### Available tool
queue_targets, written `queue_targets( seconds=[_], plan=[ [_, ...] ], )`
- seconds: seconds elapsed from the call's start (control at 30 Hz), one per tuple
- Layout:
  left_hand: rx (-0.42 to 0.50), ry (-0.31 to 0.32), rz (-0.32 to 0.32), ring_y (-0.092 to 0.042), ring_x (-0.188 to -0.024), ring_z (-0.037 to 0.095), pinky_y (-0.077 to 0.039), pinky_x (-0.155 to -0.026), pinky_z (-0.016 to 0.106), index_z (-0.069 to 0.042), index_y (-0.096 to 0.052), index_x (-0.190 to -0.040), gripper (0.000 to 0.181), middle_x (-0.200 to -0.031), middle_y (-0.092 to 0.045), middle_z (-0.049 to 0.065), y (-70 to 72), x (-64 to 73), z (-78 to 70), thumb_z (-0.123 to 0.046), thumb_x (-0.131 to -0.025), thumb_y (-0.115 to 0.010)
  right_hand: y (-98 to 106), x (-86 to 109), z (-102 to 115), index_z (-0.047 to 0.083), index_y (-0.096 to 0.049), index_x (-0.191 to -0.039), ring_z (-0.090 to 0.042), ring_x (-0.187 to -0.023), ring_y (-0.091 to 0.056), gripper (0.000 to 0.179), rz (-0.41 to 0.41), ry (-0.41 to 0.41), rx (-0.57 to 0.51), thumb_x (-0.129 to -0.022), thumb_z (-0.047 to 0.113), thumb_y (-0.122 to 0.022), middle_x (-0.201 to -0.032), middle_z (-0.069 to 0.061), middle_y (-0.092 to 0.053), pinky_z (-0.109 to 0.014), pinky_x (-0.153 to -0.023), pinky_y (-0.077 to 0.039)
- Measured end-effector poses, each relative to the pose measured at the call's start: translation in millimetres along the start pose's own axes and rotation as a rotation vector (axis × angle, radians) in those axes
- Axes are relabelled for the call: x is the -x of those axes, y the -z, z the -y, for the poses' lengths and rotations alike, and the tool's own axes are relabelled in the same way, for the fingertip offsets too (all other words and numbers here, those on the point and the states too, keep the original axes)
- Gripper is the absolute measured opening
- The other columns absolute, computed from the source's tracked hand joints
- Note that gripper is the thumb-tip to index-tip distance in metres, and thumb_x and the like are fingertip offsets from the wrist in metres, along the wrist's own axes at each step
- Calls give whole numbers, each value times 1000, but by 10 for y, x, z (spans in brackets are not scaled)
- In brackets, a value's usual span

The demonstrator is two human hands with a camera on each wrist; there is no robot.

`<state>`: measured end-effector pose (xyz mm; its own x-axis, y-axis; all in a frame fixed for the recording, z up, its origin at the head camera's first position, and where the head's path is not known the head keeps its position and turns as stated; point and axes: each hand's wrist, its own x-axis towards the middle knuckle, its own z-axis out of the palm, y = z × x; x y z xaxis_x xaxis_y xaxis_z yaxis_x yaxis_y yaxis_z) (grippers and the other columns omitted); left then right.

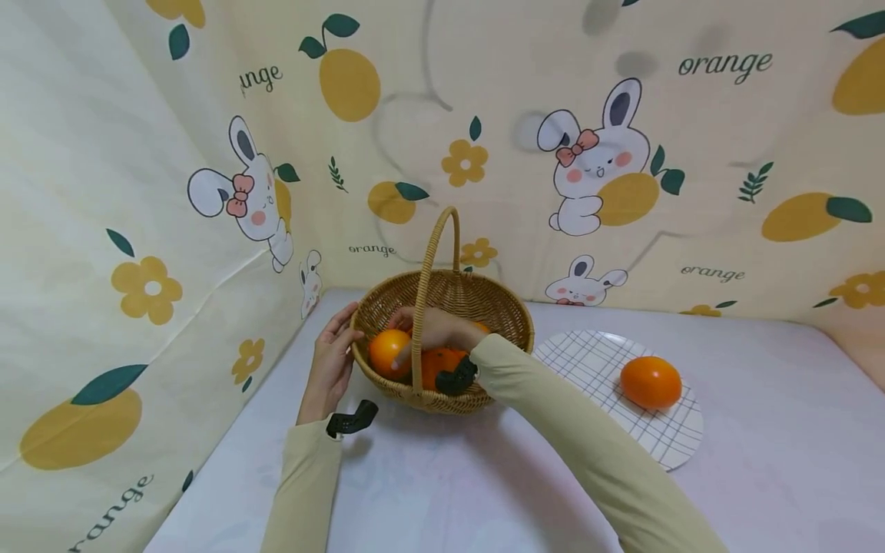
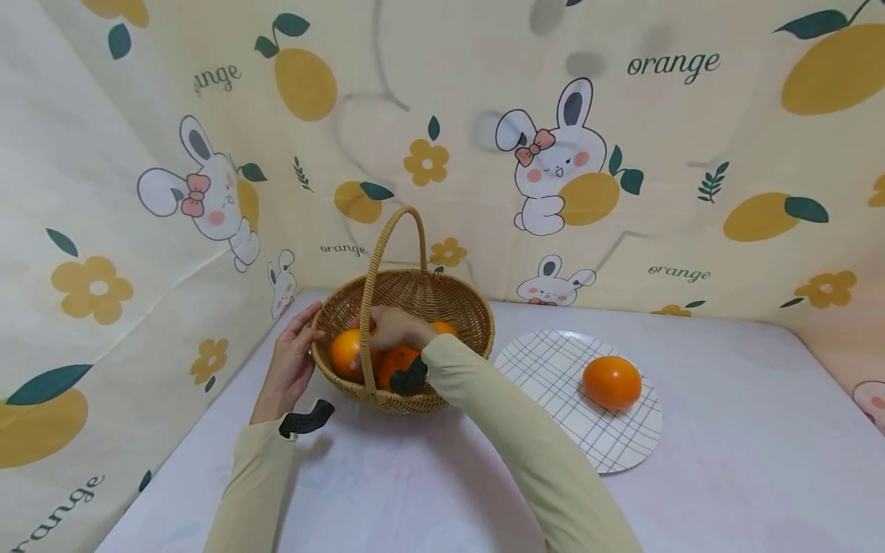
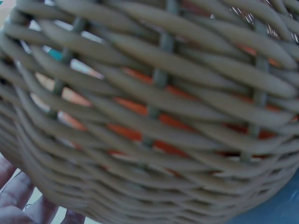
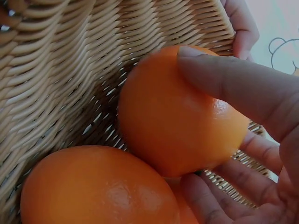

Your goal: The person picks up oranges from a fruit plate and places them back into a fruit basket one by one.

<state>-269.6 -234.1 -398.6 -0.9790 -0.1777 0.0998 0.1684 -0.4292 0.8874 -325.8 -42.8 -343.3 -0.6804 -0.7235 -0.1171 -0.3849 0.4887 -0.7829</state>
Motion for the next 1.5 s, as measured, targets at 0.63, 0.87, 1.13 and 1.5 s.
queue_targets(
  seconds=[0.63,0.87,1.13,1.5],
  plan=[
    [3,3,-2,-34,-135,24,-28,-108,46,3,-37,-146,56,-150,-35,15,-9,17,-1,15,-91,-42,37,13,57,8,-62,-127,-22,-112,-56,57,-43,12,136,-76,21,-83,-123,-8,-62,-32,-93,-44],
    [14,18,1,-34,-134,24,-28,-108,46,2,-36,-146,56,-150,-35,14,0,22,-2,14,-92,-42,80,52,77,4,-60,-129,-22,-117,-54,56,-67,51,27,-80,20,-81,-128,-11,-60,-33,-97,-42],
    [12,14,-6,-33,-136,24,-29,-108,44,3,-36,-146,56,-151,-34,15,-3,12,0,16,-91,-42,183,141,76,0,-57,-131,-21,-108,-56,56,-115,52,-289,-82,18,-78,-126,-17,-58,-41,-93,-46],
    [8,4,12,-32,-136,23,-28,-108,44,2,-37,-146,57,-151,-34,13,-7,18,-16,15,-91,-43,413,493,18,7,-58,-127,-32,-108,-56,40,-269,45,-480,-89,14,-70,-117,-10,-62,-39,-82,-46]
  ],
)
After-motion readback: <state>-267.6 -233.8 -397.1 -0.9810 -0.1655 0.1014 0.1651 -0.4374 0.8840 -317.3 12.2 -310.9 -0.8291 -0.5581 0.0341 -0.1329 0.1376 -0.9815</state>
